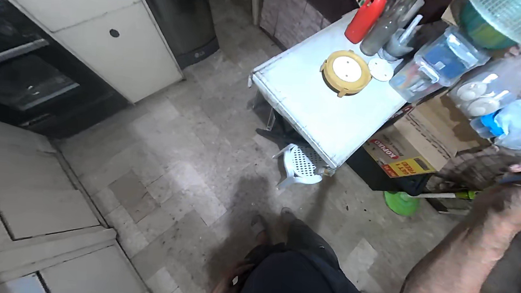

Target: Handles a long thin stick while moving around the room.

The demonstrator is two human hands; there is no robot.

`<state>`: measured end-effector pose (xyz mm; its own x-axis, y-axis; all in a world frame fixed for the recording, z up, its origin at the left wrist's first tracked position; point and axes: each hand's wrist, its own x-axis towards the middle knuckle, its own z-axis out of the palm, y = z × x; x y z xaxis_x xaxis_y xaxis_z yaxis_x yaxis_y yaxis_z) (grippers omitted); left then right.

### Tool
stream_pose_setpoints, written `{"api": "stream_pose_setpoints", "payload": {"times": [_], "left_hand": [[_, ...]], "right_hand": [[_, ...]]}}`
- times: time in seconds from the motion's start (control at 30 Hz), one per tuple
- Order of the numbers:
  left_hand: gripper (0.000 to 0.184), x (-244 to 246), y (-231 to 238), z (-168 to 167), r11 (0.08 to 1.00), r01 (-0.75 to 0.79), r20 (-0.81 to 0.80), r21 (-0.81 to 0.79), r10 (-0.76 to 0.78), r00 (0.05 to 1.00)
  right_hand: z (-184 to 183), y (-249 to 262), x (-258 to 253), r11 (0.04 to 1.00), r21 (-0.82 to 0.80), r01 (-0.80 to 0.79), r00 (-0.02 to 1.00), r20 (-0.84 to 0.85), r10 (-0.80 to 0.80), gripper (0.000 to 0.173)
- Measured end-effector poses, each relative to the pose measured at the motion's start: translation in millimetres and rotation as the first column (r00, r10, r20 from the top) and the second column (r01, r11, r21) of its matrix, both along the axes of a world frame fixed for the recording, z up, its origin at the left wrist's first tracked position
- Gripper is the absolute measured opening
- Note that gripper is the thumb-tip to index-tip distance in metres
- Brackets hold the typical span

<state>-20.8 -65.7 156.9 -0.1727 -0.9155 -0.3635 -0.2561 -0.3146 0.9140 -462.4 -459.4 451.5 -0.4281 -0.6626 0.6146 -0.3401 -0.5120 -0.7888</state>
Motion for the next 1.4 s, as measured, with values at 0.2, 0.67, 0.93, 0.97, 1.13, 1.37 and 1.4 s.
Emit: {"api": "stream_pose_setpoints", "payload": {"times": [0.2, 0.67, 0.93, 0.97, 1.13, 1.37, 1.4], "left_hand": [[0.026, 1, 16, 3, 0.976, -0.152, 0.056, 0.156, 0.145, 0.988], [0.030, -22, -8, 21, 0.852, -0.489, -0.011, 0.190, 0.500, 0.866], [0.030, -44, -40, 35, 0.800, -0.554, 0.018, 0.231, 0.566, 0.824], [0.030, -48, -42, 36, 0.786, -0.567, 0.015, 0.247, 0.582, 0.813], [0.033, -64, -52, 45, 0.740, -0.605, 0.024, 0.295, 0.627, 0.779], [0.039, -77, -64, 58, 0.714, -0.620, 0.077, 0.324, 0.633, 0.770], [0.039, -78, -65, 58, 0.711, -0.624, 0.073, 0.324, 0.639, 0.766]], "right_hand": [[-10, -40, 26, 0.997, -0.048, -0.059, 0.998, 0.017, 0.060, 0.034], [-17, -159, 106, 0.984, -0.021, -0.179, 0.983, 0.036, 0.180, 0.038], [-39, -232, 129, 0.954, 0.012, -0.298, 0.954, 0.025, 0.298, 0.033], [-41, -239, 132, 0.950, 0.011, -0.313, 0.949, 0.041, 0.312, 0.033], [-55, -270, 138, 0.933, 0.026, -0.359, 0.933, 0.046, 0.357, 0.036], [-71, -301, 140, 0.908, 0.025, -0.418, 0.908, 0.049, 0.417, 0.037], [-71, -303, 142, 0.906, 0.027, -0.423, 0.906, 0.050, 0.421, 0.037]]}}
